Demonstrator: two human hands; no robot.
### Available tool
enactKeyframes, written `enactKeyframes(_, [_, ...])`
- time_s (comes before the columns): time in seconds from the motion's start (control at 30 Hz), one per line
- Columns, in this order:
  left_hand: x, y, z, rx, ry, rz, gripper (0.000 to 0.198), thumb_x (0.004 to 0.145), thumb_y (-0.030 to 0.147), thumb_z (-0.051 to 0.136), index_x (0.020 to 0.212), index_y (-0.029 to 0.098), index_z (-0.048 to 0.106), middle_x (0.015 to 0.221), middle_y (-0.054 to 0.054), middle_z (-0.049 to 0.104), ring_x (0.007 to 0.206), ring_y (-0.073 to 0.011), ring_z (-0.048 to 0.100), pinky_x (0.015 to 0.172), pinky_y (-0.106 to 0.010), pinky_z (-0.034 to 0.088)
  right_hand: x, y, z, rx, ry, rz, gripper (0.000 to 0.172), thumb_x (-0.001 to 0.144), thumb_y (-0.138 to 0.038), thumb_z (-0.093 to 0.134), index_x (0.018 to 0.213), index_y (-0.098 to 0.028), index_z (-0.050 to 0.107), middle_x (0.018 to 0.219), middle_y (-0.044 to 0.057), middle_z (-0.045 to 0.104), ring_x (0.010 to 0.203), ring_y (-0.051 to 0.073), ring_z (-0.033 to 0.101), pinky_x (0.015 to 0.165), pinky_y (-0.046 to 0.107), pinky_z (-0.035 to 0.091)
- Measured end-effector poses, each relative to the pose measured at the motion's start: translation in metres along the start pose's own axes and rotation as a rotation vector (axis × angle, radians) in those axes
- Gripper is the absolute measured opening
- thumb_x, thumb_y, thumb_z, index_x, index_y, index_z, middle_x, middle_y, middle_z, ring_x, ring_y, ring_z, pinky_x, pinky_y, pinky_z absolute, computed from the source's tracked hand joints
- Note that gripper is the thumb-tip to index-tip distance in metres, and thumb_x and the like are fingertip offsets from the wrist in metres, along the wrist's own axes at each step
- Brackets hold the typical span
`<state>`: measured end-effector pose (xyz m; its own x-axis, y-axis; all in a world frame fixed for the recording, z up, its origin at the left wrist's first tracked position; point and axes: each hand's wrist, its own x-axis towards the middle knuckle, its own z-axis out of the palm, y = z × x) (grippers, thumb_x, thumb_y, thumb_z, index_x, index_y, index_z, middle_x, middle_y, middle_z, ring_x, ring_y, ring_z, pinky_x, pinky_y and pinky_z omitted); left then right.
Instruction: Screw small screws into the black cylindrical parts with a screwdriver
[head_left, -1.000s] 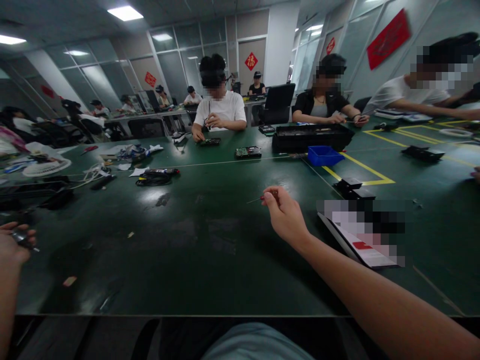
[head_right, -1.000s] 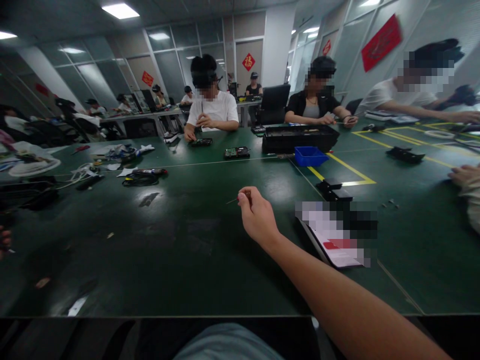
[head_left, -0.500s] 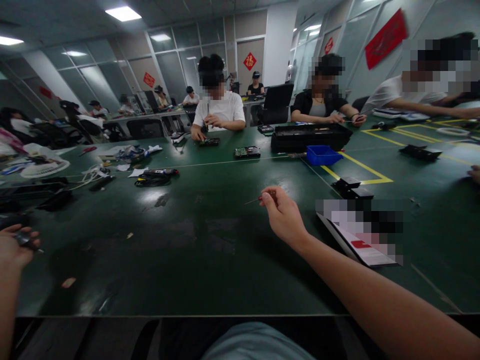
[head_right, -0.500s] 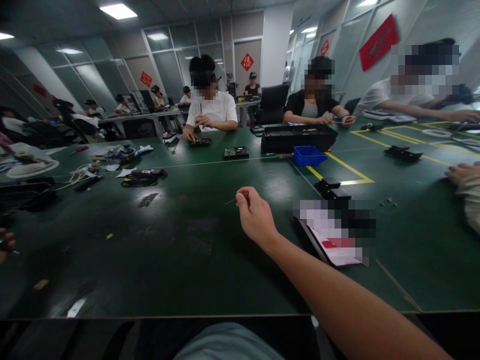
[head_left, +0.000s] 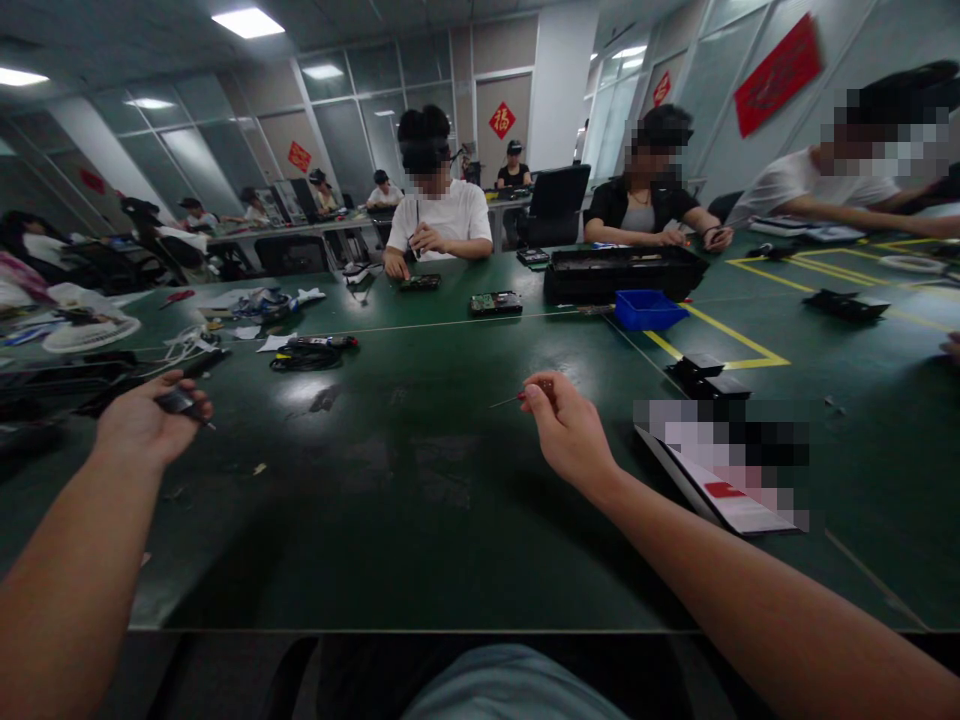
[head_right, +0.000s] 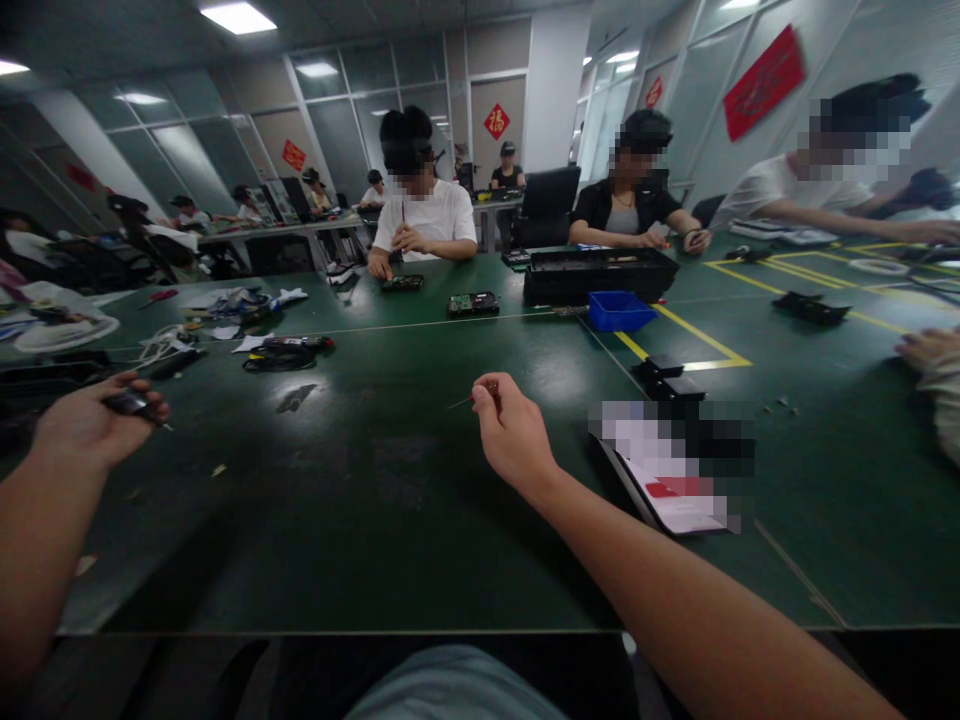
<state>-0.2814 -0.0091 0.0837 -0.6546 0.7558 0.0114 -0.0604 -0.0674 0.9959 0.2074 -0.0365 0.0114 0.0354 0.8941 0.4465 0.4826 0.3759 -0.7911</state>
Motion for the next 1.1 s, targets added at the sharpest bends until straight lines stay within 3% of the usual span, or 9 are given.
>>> enactKeyframes(0.07, [-0.013,0.002,0.027,-0.109,-0.035,-0.091,0.026,0.067,-0.001,0.047,0.088,0.014,0.051,0.073,-0.001,0.051,0.064,-0.0149,0.049,0.064,-0.029,0.042,0.000,-0.002,-0.001,-0.004,-0.005,-0.001,0.021,0.100,-0.038,0.047,0.102,-0.022,0.060,0.085,0.005,0.071,0.078,0.021,0.068,0.070,0.034,0.047])
enactKeyframes(0.17, [-0.035,0.003,0.066,-0.192,-0.170,-0.119,0.028,0.065,-0.001,0.046,0.087,0.013,0.055,0.073,-0.002,0.052,0.064,-0.0151,0.050,0.063,-0.029,0.041,0.000,-0.002,-0.002,-0.007,-0.006,-0.003,0.021,0.100,-0.038,0.047,0.103,-0.022,0.060,0.084,0.005,0.071,0.077,0.021,0.067,0.068,0.034,0.047])
enactKeyframes(0.33, [-0.071,-0.002,0.124,-0.225,-0.369,-0.155,0.027,0.072,0.001,0.047,0.093,0.015,0.057,0.071,-0.001,0.053,0.061,-0.0146,0.051,0.060,-0.028,0.041,0.000,0.001,-0.002,0.003,0.006,-0.003,0.022,0.100,-0.039,0.047,0.103,-0.022,0.061,0.086,0.005,0.071,0.079,0.021,0.068,0.069,0.033,0.047])
enactKeyframes(0.6, [-0.137,-0.025,0.196,-0.194,-0.688,-0.168,0.032,0.070,0.008,0.049,0.101,0.013,0.057,0.074,-0.002,0.057,0.063,-0.0144,0.055,0.062,-0.026,0.044,0.001,0.000,-0.001,-0.021,0.009,0.008,0.023,0.100,-0.041,0.049,0.103,-0.022,0.061,0.079,0.003,0.069,0.073,0.020,0.067,0.067,0.031,0.046])
enactKeyframes(0.73, [-0.175,-0.043,0.214,-0.109,-0.831,-0.103,0.037,0.071,0.008,0.050,0.107,0.013,0.058,0.077,-0.003,0.060,0.068,-0.0136,0.056,0.067,-0.025,0.043,0.002,0.000,-0.001,-0.024,0.004,0.010,0.024,0.099,-0.042,0.050,0.104,-0.022,0.062,0.080,0.003,0.070,0.073,0.019,0.067,0.067,0.031,0.047])
enactKeyframes(0.87, [-0.203,-0.063,0.219,0.027,-0.951,-0.011,0.036,0.075,0.010,0.050,0.110,0.014,0.058,0.081,-0.002,0.059,0.075,-0.0146,0.055,0.075,-0.027,0.044,0.001,0.000,-0.001,-0.024,-0.004,0.026,0.023,0.099,-0.040,0.051,0.109,-0.022,0.062,0.080,0.003,0.071,0.073,0.019,0.067,0.068,0.031,0.047])
enactKeyframes(0.93, [-0.209,-0.074,0.218,0.153,-0.990,0.066,0.035,0.077,0.011,0.051,0.111,0.015,0.057,0.085,-0.002,0.059,0.080,-0.0158,0.055,0.078,-0.029,0.044,0.001,0.000,-0.001,-0.026,-0.008,0.027,0.023,0.099,-0.039,0.052,0.109,-0.022,0.062,0.081,0.003,0.071,0.074,0.020,0.068,0.069,0.032,0.048])
enactKeyframes(1.1, [-0.204,-0.097,0.212,0.485,-1.040,0.378,0.052,0.074,0.001,0.055,0.124,0.017,0.052,0.106,-0.006,0.061,0.098,-0.0194,0.058,0.090,-0.034,0.046,0.000,-0.001,0.000,-0.043,-0.033,-0.009,0.024,0.098,-0.036,0.052,0.114,-0.021,0.062,0.092,0.006,0.073,0.083,0.021,0.069,0.073,0.033,0.048])
